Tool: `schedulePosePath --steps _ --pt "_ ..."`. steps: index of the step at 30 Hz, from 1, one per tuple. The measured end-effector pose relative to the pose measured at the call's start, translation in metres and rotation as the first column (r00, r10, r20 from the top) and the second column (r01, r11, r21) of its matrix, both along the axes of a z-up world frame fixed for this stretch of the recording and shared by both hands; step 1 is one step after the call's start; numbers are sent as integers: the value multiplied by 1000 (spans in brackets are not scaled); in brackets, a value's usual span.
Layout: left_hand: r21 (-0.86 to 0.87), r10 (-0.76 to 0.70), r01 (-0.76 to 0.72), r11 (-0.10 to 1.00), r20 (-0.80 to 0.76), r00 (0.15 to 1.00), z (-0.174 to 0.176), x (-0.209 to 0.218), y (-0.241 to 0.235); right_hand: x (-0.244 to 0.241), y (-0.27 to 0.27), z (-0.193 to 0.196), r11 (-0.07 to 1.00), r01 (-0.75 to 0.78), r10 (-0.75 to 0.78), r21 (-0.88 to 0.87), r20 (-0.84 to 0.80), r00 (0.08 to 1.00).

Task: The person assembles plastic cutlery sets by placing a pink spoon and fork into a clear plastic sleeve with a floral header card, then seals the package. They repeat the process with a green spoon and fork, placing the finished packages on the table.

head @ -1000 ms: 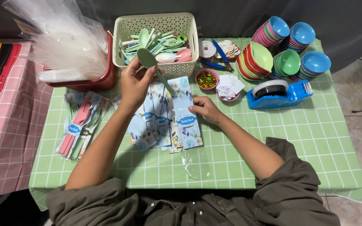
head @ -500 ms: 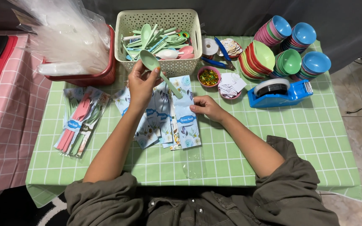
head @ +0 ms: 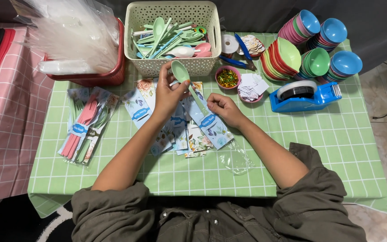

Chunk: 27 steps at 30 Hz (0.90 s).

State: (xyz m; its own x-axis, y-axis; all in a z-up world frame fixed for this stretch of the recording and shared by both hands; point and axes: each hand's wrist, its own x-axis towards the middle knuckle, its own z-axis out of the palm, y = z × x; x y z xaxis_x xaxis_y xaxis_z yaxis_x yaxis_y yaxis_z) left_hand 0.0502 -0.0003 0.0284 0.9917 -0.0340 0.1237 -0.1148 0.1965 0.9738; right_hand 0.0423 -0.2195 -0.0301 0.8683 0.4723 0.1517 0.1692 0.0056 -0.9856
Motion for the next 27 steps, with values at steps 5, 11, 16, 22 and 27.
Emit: schedulePosePath --steps 5,11,16,22,27 --pt "-60 8 -12 998 -57 998 -6 1 -1 -7 7 2 992 117 -117 40 -15 993" --pt "1 32 -33 999 -60 998 -15 -2 -12 -14 10 8 983 181 -181 17 8 983" --pt "74 155 -160 984 70 985 -18 7 -3 -18 13 13 970 244 -245 17 35 969" --pt "-1 148 -148 989 28 989 -12 3 -1 -19 15 13 963 267 -268 27 45 962" --pt "143 138 -145 979 60 989 -14 -3 -10 -19 16 9 961 275 -275 4 65 959"
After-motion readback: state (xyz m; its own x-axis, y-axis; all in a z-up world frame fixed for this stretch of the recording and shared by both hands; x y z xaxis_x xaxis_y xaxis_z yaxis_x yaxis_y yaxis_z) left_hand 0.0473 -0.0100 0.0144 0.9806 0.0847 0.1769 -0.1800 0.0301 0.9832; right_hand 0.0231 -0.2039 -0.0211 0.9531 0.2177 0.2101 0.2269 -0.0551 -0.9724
